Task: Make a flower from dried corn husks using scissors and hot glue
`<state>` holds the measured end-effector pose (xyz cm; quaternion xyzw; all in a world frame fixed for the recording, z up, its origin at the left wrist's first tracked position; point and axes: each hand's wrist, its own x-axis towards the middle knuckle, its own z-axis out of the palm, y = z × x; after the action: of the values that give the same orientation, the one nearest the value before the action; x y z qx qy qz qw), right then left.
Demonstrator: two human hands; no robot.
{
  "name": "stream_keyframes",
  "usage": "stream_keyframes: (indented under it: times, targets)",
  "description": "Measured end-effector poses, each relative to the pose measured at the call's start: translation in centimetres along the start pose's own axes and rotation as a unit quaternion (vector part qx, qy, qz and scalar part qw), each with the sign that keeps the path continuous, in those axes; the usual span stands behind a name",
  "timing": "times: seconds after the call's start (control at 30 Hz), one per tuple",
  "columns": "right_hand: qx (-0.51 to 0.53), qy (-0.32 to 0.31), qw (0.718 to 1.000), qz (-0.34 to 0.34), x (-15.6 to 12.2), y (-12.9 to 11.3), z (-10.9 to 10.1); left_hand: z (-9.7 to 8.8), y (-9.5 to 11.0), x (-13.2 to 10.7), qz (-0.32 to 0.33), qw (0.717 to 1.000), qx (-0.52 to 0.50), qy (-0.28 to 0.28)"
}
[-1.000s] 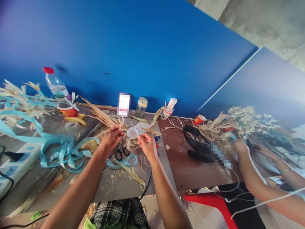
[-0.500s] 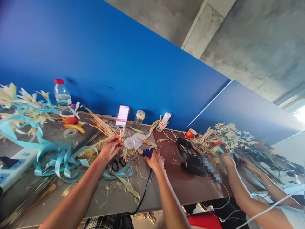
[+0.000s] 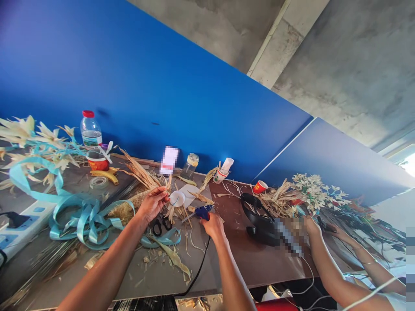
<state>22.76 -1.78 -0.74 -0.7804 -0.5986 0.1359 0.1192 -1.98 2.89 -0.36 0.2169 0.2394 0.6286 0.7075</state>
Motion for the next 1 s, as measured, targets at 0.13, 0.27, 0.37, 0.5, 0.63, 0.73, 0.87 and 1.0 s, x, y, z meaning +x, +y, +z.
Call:
stream_keyframes:
  times: [0.13, 0.27, 0.37, 0.5, 0.63, 0.73, 0.87, 1.0]
  targets:
    - [0.250, 0.064, 0.966, -0.012, -0.9, 1.1, -1.2, 0.0, -0.1, 0.0, 0.000, 1.000, 0.006, 0.001]
    - [0.588, 0.025, 0.805, -0.074, -2.5, -0.1, -3.2, 0.0, -0.2, 0.0, 0.002, 1.000, 0.009, -0.002]
    - [0.661, -0.010, 0.740, -0.121, -3.3, -2.8, -4.0, 0.0, -0.1, -0.1, 0.008, 1.000, 0.017, 0.001]
    - [0.659, -0.067, 0.736, -0.141, -3.1, -6.2, -3.2, -0.2, 0.0, 0.0, 0.021, 0.999, 0.030, 0.020]
    - [0.633, -0.081, 0.754, -0.156, -1.9, -7.9, -1.3, -0.4, 0.0, 0.2, 0.059, 0.996, 0.059, 0.035]
    - [0.594, -0.092, 0.779, -0.179, -1.1, -8.3, 0.3, -0.8, -0.1, 0.5, 0.090, 0.991, 0.082, 0.053]
    - [0.561, -0.096, 0.795, -0.207, -0.8, -8.5, 2.2, -1.1, 0.0, 0.8, 0.112, 0.986, 0.101, 0.078]
    - [0.546, -0.103, 0.800, -0.225, -0.9, -8.2, 3.1, -0.9, 0.0, 0.7, 0.106, 0.981, 0.132, 0.099]
